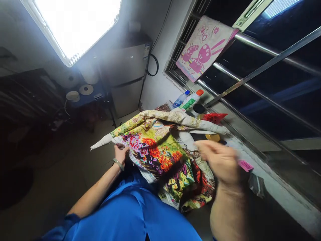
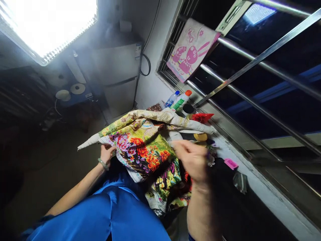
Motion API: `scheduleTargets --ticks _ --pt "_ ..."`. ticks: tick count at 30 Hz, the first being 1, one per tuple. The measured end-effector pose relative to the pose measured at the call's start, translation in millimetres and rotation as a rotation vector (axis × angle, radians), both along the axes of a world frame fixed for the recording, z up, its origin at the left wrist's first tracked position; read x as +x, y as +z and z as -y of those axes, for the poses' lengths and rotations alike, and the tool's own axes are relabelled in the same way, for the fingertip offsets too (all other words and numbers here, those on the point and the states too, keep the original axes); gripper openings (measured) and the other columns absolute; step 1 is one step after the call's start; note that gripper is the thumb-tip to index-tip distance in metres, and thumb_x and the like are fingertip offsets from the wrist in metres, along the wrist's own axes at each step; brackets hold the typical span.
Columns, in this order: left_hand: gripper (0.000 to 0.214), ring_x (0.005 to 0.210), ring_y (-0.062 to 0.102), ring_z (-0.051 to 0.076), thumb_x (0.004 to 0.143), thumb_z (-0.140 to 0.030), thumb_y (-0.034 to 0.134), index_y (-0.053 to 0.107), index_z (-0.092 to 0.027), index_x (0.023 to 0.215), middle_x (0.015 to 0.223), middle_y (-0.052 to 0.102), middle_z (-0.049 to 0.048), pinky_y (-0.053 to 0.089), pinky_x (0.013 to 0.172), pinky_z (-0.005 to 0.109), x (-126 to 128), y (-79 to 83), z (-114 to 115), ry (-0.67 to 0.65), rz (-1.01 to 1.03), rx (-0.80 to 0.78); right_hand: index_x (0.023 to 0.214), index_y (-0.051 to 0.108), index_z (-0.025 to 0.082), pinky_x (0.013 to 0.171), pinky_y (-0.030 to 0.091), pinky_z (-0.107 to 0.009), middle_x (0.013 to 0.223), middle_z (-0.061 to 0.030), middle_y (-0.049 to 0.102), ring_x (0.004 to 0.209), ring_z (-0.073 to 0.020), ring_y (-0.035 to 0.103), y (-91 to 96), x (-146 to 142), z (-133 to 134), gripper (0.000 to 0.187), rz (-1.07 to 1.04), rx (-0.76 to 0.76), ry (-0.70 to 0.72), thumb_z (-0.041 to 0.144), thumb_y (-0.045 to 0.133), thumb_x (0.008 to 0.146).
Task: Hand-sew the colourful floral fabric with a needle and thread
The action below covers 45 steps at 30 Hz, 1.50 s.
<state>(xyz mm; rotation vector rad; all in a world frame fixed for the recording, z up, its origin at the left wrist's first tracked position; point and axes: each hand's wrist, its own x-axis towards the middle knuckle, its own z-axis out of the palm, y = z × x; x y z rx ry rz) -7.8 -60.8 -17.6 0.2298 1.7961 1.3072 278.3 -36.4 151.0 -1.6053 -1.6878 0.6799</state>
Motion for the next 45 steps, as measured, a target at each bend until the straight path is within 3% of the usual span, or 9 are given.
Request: scheduleTargets --ticks 4,7,9,15,23,28,34,41,45 --pt "0.045 0.084 0.065 0.019 0.07 -0.03 0.078 0.063 -0.022 0.111 0.115 0.065 0.0083 0.052 0.07 0.03 -14.8 31.6 5.1 -0.411 -0.479 0.305 0.064 0.074 0.021 0.058 0.043 -0.025 0.062 -0.0017 0.07 0.058 -0.0155 0.06 -40.6 -69.9 -11.0 0.027 0.062 -0.255 0.439 0.032 0.06 0.085" --pt "0.022 0.077 0.062 0.018 0.077 -0.036 0.074 0.068 -0.022 0.093 0.097 0.068 0.0052 0.049 0.069 0.028 -18.8 67.4 -2.9 -0.95 -0.681 0.337 0.06 0.071 0.02 0.058 0.038 -0.024 0.059 -0.0009 0.067 0.057 -0.0132 0.056 -57.4 -103.9 -15.7 0.028 0.128 -0.252 0.508 0.022 0.06 0.085" --pt "0.02 0.073 0.06 0.019 0.085 -0.04 0.066 0.067 -0.021 0.079 0.08 0.065 0.0052 0.047 0.068 0.029 -24.0 88.4 -11.0 -1.056 -0.797 0.283 0.057 0.068 0.019 0.058 0.036 -0.025 0.055 0.0005 0.063 0.054 -0.0119 0.051 -60.0 -114.5 -20.9 0.03 0.131 -0.211 0.49 0.019 0.059 0.086" --pt "0.053 0.073 0.061 0.018 0.075 -0.05 0.077 0.068 -0.022 0.119 0.102 0.071 0.0081 0.05 0.069 0.03 -44.9 108.8 -54.7 -1.38 -0.208 0.513 0.055 0.065 0.016 0.054 0.034 -0.024 0.05 0.0028 0.055 0.051 -0.01 0.046 -51.6 -128.8 -34.3 0.035 -0.017 -0.223 0.551 0.02 0.056 0.089" --pt "0.056 0.067 0.058 0.014 0.062 -0.048 0.088 0.073 -0.019 0.107 0.088 0.07 0.0042 0.048 0.063 0.028 -47.0 109.0 -79.1 -1.471 0.344 0.3 0.078 0.079 0.018 0.062 0.045 -0.022 0.072 -0.0009 0.075 0.062 -0.0128 0.063 -41.9 -137.2 -29.0 0.024 -0.095 -0.101 0.478 0.019 0.059 0.091" --pt "0.052 0.049 0.032 0.008 0.07 -0.065 0.074 0.062 -0.016 0.06 0.05 0.041 -0.0053 0.026 0.046 0.023 -39.4 108.2 -67.1 -1.314 0.231 0.345 0.081 0.08 0.02 0.061 0.046 -0.024 0.072 -0.0022 0.075 0.063 -0.014 0.064 -29.6 -112.0 -26.1 0.022 -0.007 0.006 0.437 0.024 0.062 0.093" --pt "0.05 0.049 0.029 0.008 0.068 -0.065 0.075 0.07 -0.015 0.066 0.05 0.041 -0.0049 0.022 0.047 0.025 -46.1 101.7 -53.1 -1.099 0.139 0.411 0.072 0.078 0.023 0.069 0.05 -0.031 0.066 -0.0036 0.068 0.068 -0.0177 0.062 -37.8 -64.0 -25.4 0.025 0.044 0.194 0.332 0.038 0.069 0.09" --pt "0.045 0.05 0.036 0.009 0.069 -0.061 0.076 0.072 -0.016 0.068 0.052 0.048 -0.0033 0.029 0.047 0.025 -34.3 94.9 -38.7 -0.956 0.111 0.432 0.076 0.068 0.022 0.048 0.048 -0.026 0.067 0.0001 0.067 0.048 -0.0125 0.056 -52.8 -63.9 -31.5 0.035 -0.479 0.095 -0.042 0.055 0.069 0.084" --pt "0.047 0.048 0.044 0.012 0.072 -0.064 0.072 0.072 -0.017 0.068 0.053 0.055 -0.0012 0.036 0.048 0.026 -22.4 85.3 -34.9 -1.094 0.126 0.338 0.074 0.06 0.023 0.032 0.032 -0.019 0.064 0.0051 0.061 0.033 -0.0038 0.036 -43.4 -73.5 -31.9 0.03 -1.053 -0.078 0.056 0.047 0.066 0.091"
